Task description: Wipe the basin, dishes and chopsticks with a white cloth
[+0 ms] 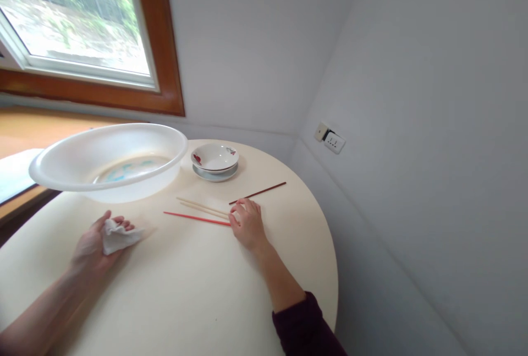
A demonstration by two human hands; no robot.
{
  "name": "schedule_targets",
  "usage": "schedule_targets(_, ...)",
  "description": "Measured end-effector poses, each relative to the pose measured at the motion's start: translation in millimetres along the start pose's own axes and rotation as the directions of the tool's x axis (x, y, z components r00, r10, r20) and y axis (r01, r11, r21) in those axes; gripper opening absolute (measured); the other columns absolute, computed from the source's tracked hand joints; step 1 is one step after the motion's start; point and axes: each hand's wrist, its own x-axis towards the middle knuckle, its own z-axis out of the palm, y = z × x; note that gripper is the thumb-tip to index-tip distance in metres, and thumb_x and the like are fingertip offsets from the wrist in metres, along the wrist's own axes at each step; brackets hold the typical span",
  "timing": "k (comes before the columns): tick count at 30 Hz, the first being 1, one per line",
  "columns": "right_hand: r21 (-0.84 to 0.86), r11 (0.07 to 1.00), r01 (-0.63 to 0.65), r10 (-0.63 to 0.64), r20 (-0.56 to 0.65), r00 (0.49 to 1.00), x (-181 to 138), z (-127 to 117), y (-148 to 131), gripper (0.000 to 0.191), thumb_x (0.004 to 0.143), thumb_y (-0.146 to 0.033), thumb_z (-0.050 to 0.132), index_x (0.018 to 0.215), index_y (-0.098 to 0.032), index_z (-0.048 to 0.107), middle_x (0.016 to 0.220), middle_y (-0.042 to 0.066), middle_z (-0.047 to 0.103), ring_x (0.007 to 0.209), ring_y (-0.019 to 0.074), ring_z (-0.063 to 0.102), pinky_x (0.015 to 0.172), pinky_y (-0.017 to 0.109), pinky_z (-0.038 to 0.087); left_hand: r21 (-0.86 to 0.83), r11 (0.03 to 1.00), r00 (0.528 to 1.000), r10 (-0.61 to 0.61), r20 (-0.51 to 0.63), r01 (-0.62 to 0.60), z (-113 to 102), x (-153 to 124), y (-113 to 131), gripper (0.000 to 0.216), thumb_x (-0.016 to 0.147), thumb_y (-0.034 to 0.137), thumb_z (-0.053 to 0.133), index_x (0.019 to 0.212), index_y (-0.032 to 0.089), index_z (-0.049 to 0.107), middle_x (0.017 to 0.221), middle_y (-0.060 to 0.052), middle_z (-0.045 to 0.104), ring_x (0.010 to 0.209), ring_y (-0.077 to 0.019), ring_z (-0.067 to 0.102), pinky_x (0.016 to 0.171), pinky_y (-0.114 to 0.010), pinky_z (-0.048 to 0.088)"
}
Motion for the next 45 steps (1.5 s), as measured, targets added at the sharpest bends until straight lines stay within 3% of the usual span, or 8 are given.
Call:
schedule_targets(3,0.061,0.994,0.092,-0.094,0.043,0.995,-7.3,2.1,-8.0,0.007,0.074,-0.019,0.064,0.081,-0.019,0.064,0.104,0.008,0.057,0.102,0.0207,0.051,0.091,0.037,0.032,-0.033,0.999,0.996,-0.029,-0.082,0.026,0.5,0.9,-0.9,0.026,0.088,0.028,0.041,0.071,0.015,0.055,0.060,-0.002,0.059,0.054,-0.0142,0.059,0.053,-0.027,0.053)
schedule_targets(12,0.067,0.994,0.089,-0.096,0.110,0.989,-7.9,8.7,-7.4,0.004,0.078,-0.015,0.058,0.076,-0.018,0.058,0.095,0.007,0.057,0.091,0.0212,0.052,0.084,0.039,0.036,-0.064,0.993,0.990,-0.087,0.109,0.094,1.2,-3.9,-3.4,0.028,0.086,0.023,0.042,0.097,0.004,0.060,0.082,-0.014,0.068,0.073,-0.0236,0.066,0.065,-0.037,0.056)
schedule_targets(18,0.201,0.976,0.079,-0.050,-0.144,0.988,-2.5,6.1,0.5,0.008,0.086,-0.021,0.045,0.081,-0.018,0.051,0.079,0.005,0.055,0.074,0.0185,0.053,0.067,0.031,0.045,-0.137,0.983,0.978,-0.097,0.186,0.123,1.0,-5.6,-1.5,0.044,0.087,0.034,0.041,0.108,-0.002,0.055,0.088,-0.020,0.068,0.080,-0.0265,0.066,0.071,-0.038,0.054)
schedule_targets(23,0.315,0.933,0.176,-0.076,-0.305,0.949,-9.6,-0.7,-35.5,0.010,0.090,-0.022,0.039,0.089,-0.020,0.048,0.076,0.002,0.056,0.067,0.0146,0.056,0.062,0.025,0.045,-0.173,0.973,0.962,-0.108,0.249,0.154,6.9,-14.5,-5.5,0.060,0.087,0.048,0.037,0.117,-0.003,0.050,0.095,-0.022,0.067,0.089,-0.0276,0.064,0.076,-0.037,0.052)
schedule_targets(31,0.395,0.911,0.121,-0.166,0.080,0.983,-28.1,33.0,-104.6,0.012,0.091,-0.022,0.031,0.086,-0.020,0.042,0.069,0.003,0.061,0.058,0.0164,0.061,0.051,0.023,0.042,-0.207,0.906,0.800,-0.197,0.567,0.369,14.2,-33.2,-35.5,0.061,0.065,0.060,0.062,0.099,0.010,0.061,0.092,-0.013,0.067,0.091,-0.0260,0.062,0.082,-0.036,0.048)
schedule_targets(34,0.338,0.940,0.053,-0.131,0.211,0.969,-30.9,38.1,-108.9,0.009,0.090,-0.020,0.032,0.087,-0.020,0.040,0.074,0.006,0.065,0.062,0.0188,0.064,0.050,0.023,0.040,-0.251,0.907,0.823,-0.154,0.546,0.337,17.7,-34.4,-45.9,0.033,0.061,0.042,0.074,0.062,0.015,0.057,0.057,-0.001,0.059,0.061,-0.0150,0.060,0.068,-0.029,0.051)
schedule_targets(36,0.277,0.960,0.052,-0.132,0.278,0.951,-33.3,38.1,-111.5,0.009,0.090,-0.020,0.032,0.086,-0.019,0.039,0.073,0.007,0.065,0.061,0.0196,0.064,0.048,0.023,0.037,-0.280,0.908,0.851,-0.137,0.507,0.313,20.4,-33.9,-50.8,0.041,0.067,0.031,0.072,0.045,0.017,0.040,0.038,0.006,0.040,0.038,-0.0065,0.043,0.050,-0.022,0.045)
schedule_targets(45,0.140,0.980,0.138,-0.184,0.406,0.895,-38.6,26.6,-114.9,0.013,0.094,-0.022,0.030,0.086,-0.019,0.039,0.061,0.003,0.063,0.047,0.0144,0.058,0.041,0.022,0.022,-0.306,0.939,0.967,-0.085,0.240,0.159,7.1,-5.8,-19.7,0.052,0.084,0.022,0.050,0.042,0.020,0.020,0.031,0.009,0.016,0.026,-0.0042,0.018,0.031,-0.019,0.021)
